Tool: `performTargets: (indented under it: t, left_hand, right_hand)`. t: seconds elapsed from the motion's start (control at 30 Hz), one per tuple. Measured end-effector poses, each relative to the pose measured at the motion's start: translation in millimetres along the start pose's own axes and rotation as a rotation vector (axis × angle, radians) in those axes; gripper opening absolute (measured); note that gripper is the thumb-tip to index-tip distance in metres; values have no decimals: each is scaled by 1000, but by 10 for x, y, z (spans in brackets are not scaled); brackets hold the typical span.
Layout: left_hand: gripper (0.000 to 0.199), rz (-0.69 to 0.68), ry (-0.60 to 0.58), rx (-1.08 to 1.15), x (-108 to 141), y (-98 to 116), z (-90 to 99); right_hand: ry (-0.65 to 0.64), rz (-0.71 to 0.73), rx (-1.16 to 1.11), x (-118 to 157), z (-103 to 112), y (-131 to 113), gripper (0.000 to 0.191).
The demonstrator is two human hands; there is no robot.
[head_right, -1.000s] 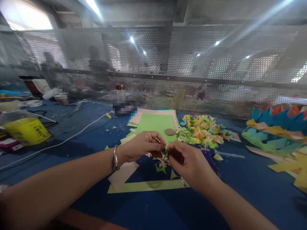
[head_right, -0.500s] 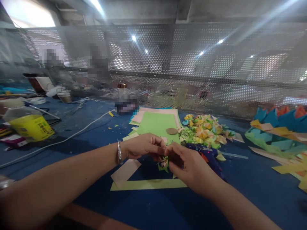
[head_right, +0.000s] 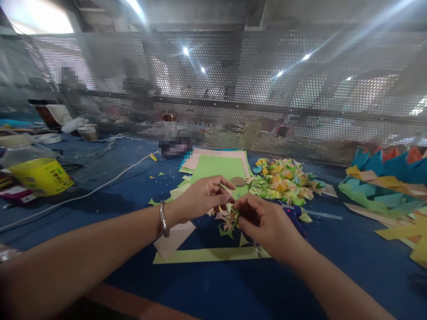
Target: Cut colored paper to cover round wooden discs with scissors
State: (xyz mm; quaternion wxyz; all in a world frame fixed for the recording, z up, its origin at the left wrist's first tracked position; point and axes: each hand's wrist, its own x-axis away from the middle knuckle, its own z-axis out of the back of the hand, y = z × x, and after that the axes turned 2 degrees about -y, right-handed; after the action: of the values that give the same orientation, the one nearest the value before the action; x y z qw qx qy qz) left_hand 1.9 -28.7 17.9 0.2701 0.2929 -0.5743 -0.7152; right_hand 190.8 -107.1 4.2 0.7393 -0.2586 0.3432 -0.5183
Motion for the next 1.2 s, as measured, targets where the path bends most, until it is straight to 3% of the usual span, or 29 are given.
performTargets:
  t: [0.1, 0.23, 0.5, 0.7, 0.97, 1.2]
  left_hand:
    - [10, -217, 104, -159, 63, 46, -1]
    - [6, -368, 85, -316, 157, 113, -13]
    - [18, -343, 12, -326, 126, 68, -26]
    - [14, -354, -15, -279, 107, 38, -20]
    - [10, -542, 5, -439, 102, -1, -23]
    - [14, -684, -79, -722, 77, -6, 47]
  right_hand:
    - [25, -33, -39, -13, 50, 79, 12]
    - [57, -54, -73, -12, 89, 96, 13]
    - [68, -37, -36, -19, 80, 56, 11]
    - [54, -32, -9, -25, 79, 77, 10]
    - [34, -19, -50, -18, 56, 114, 7]
    - [9, -12, -50, -38, 59, 133, 7]
